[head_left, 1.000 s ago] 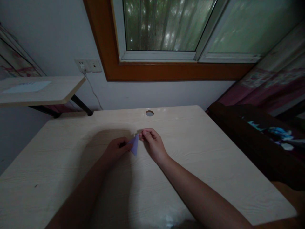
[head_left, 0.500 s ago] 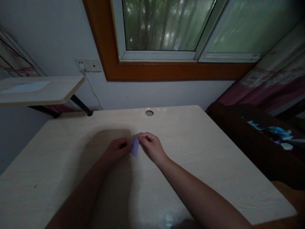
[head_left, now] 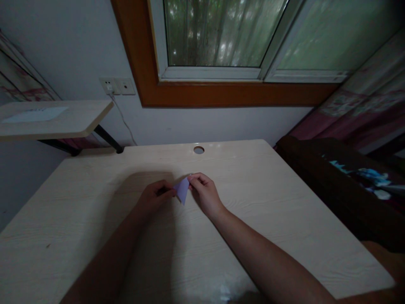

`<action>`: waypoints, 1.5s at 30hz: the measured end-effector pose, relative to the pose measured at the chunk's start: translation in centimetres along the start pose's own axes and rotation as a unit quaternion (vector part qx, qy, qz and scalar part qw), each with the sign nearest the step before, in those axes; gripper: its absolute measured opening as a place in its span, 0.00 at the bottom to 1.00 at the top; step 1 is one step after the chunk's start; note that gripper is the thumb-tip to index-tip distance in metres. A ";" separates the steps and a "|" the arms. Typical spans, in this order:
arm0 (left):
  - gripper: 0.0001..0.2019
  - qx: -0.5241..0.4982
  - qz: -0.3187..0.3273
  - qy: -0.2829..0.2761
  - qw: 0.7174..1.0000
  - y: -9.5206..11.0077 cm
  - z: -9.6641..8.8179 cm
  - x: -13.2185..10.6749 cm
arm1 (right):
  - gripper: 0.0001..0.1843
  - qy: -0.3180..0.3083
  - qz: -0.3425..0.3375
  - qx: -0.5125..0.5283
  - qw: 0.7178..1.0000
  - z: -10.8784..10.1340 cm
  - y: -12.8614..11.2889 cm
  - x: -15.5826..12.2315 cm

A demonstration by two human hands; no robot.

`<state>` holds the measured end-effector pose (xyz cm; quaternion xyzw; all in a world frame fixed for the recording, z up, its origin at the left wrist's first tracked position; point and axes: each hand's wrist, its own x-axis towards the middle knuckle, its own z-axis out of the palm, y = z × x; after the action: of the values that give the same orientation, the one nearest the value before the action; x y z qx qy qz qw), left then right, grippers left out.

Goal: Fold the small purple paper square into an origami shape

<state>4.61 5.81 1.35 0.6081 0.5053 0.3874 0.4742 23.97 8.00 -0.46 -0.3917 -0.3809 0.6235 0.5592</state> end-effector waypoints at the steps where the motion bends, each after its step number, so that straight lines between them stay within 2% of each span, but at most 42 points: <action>1: 0.09 -0.004 0.000 0.001 1.000 0.1 0.0 0.0 | 0.09 -0.002 0.000 0.005 1.000 0.0 0.0 0.0; 7: 0.10 0.011 0.007 0.001 1.000 -0.1 0.1 0.1 | 0.09 -0.011 -0.006 -0.015 1.000 -0.1 0.2 0.1; 13: 0.13 0.072 0.007 0.008 0.997 -0.3 0.3 0.2 | 0.11 -0.038 -0.035 -0.103 0.993 -0.1 0.1 -0.3; 19: 0.13 0.069 -0.003 0.021 0.997 -0.5 0.2 0.3 | 0.13 -0.065 -0.060 -0.174 0.981 0.1 0.2 -0.6; 30: 0.13 0.069 0.007 0.040 0.997 -0.3 0.3 0.4 | 0.13 -0.070 -0.067 -0.201 0.975 0.0 0.4 -0.7; 33: 0.12 0.066 0.013 0.064 0.996 -0.4 0.2 0.4 | 0.11 -0.091 -0.083 -0.235 0.964 0.0 0.4 -0.8; 40: 0.10 0.074 0.028 0.058 0.995 -0.3 0.2 0.3 | 0.06 -0.155 -0.149 -0.355 0.910 0.3 -0.4 -1.2; 45: 0.10 0.062 0.017 0.070 0.995 -0.5 0.1 0.4 | 0.06 -0.120 -0.149 -0.333 0.923 0.4 -0.5 -1.2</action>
<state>4.67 6.23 0.87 0.6166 0.5499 0.4047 0.3921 23.87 6.84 0.19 -0.4162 -0.6849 0.4127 0.4329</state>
